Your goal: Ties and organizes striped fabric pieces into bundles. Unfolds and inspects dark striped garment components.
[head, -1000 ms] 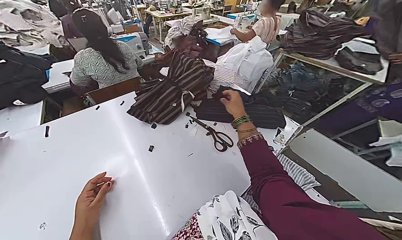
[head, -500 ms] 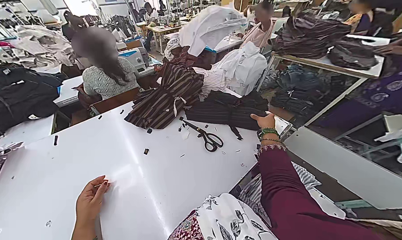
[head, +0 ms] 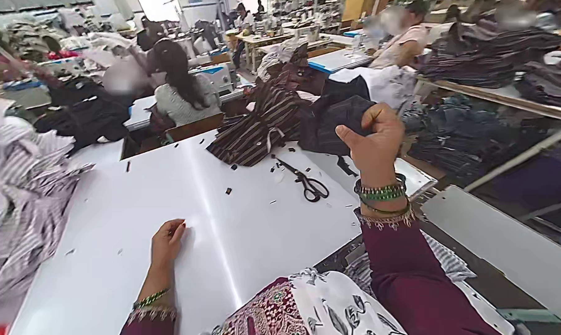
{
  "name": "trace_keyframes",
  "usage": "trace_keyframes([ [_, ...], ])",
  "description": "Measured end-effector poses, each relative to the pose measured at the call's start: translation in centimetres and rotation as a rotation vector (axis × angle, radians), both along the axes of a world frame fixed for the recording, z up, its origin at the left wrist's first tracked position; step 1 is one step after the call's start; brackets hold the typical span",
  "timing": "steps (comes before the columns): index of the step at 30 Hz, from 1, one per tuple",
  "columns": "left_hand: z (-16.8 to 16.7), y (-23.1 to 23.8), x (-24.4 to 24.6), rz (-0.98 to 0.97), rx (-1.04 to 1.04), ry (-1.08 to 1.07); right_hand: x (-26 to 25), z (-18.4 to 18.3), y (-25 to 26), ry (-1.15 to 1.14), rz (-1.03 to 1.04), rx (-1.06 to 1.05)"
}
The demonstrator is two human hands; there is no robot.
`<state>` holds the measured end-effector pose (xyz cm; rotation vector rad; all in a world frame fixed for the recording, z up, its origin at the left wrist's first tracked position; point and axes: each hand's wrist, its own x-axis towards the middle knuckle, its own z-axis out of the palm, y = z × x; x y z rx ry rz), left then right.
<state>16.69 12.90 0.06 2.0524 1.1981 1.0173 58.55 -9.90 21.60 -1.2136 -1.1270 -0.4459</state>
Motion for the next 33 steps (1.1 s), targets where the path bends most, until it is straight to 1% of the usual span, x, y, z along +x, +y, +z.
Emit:
trace_keyframes([
  [2,-0.1,0.3,-0.2,-0.043,-0.059,-0.113,-6.1,0.5,1.0,-0.254,-0.009,0.065],
  [4,0.5,0.3,-0.3,-0.106,-0.180,-0.277,-12.4,-1.6,2.9,-0.469,0.068,0.101],
  [5,1.1,0.1,-0.5,-0.144,-0.263,-0.342,-15.4,-3.5,4.0,-0.552,0.157,0.088],
  [6,1.7,-0.2,-0.8,-0.178,-0.350,-0.393,-18.5,-5.6,4.8,-0.623,0.274,0.050],
  [8,3.5,-2.3,-1.6,-0.179,-0.489,-0.499,-23.6,-10.1,6.1,-0.772,0.575,-0.100],
  [10,4.2,-4.2,-3.2,-0.159,-0.563,-0.588,-26.8,-13.9,6.9,-0.866,0.983,-0.349],
  [11,4.2,-4.5,-4.2,-0.187,-0.554,-0.582,-27.9,-15.1,7.1,-0.865,1.201,-0.504],
  [12,3.8,-4.1,-5.0,-0.219,-0.525,-0.586,-28.6,-15.8,7.3,-0.831,1.376,-0.626],
  [13,3.0,-3.5,-5.5,-0.249,-0.519,-0.613,-29.1,-16.0,7.4,-0.781,1.449,-0.682],
  [14,2.4,-3.0,-5.9,-0.285,-0.514,-0.638,-29.3,-15.8,7.4,-0.713,1.436,-0.694],
  [15,1.9,-2.9,-6.0,-0.315,-0.523,-0.651,-29.3,-15.3,7.5,-0.612,1.375,-0.687],
  [19,2.0,-3.3,-6.1,-0.374,-0.568,-0.612,-28.4,-14.1,9.3,-0.173,0.971,-0.675],
  [21,2.4,-3.5,-6.4,-0.389,-0.581,-0.559,-27.9,-14.7,10.6,-0.006,0.789,-0.654],
  [23,2.5,-3.7,-6.7,-0.388,-0.625,-0.560,-27.2,-15.4,11.5,0.175,0.693,-0.698],
  [26,2.8,-4.0,-7.3,-0.368,-0.659,-0.571,-26.2,-16.0,12.1,0.406,0.647,-0.868],
  [28,2.9,-4.1,-8.0,-0.317,-0.664,-0.551,-25.9,-16.6,12.1,0.443,0.682,-0.990],
  [30,3.5,-4.3,-8.7,-0.203,-0.647,-0.420,-25.9,-17.3,11.5,0.379,0.722,-1.082],
  [31,4.1,-4.3,-9.1,-0.123,-0.607,-0.274,-26.1,-17.7,11.2,0.330,0.721,-1.093],
  [33,5.9,-4.4,-9.6,-0.007,-0.428,0.077,-26.4,-18.3,10.8,0.253,0.693,-1.090],
])
